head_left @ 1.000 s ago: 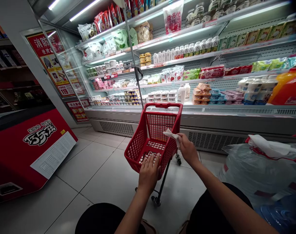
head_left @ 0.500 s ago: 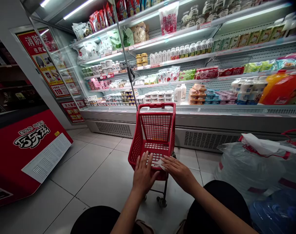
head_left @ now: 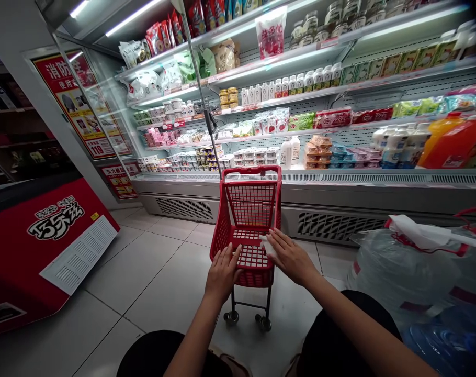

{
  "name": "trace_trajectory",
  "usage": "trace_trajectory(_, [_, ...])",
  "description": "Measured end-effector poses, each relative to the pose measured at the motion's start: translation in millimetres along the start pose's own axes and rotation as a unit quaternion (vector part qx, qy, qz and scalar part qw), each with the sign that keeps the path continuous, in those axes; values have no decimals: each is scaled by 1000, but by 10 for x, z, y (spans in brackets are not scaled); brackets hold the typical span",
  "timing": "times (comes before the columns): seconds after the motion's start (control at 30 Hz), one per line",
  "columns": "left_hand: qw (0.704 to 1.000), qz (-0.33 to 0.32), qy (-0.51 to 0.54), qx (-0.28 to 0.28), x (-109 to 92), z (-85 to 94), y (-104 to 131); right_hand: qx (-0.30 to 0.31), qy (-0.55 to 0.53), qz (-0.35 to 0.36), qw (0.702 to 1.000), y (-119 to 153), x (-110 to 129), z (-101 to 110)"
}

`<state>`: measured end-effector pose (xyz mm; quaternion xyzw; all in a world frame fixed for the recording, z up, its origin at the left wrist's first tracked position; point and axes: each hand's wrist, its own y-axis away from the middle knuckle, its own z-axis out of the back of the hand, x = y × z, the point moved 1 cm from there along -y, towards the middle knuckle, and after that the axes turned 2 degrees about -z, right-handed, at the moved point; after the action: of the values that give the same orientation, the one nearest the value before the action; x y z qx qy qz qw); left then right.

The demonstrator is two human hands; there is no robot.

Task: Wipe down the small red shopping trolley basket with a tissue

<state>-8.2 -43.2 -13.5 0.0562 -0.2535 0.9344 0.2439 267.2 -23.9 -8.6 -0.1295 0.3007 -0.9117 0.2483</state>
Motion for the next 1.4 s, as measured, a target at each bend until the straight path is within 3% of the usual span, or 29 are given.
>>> trace_trajectory(0.23, [999, 45, -23, 18, -250, -30, -112, -31, -44, -27, 998, 466, 355, -49])
trace_trajectory(0.37, [995, 87, -43, 39, -616, 23, -220, -65, -37, -60, 995, 642, 357, -77])
trace_trajectory(0.5, [994, 91, -23, 57, -912, 128, -365, -56, -26, -63, 996, 701, 249, -81])
trace_trajectory(0.6, [998, 15, 43, 51, -829, 192, -436, -42, -29, -61, 997, 734, 108, -77])
trace_trajectory(0.7, [994, -74, 80, 25, -527, 197, -436, -54, -34, -88, 994, 752, -48, -75])
trace_trajectory(0.83, [989, -103, 99, 34, -270, 149, -374, -85, -12, -120, 989, 722, -176, -65])
trace_trajectory(0.93, [991, -86, 101, 23, -343, 139, -341, -101, 2, -89, 991, 659, -88, -93])
trace_trajectory(1.13, [994, -31, 104, -10, -610, 84, -343, -124, -8, 15, 992, 515, 554, -333])
trace_trajectory(1.2, [993, -16, 114, -22, -648, 57, -340, -126, -5, 37, 991, 499, 645, -357])
trace_trajectory(1.3, [990, -26, 136, -31, -648, 53, -326, -96, -3, 75, 993, 526, 457, -279])
trace_trajectory(1.4, [986, -74, 150, -23, -596, 95, -313, -77, -1, 59, 995, 599, 6, -137])
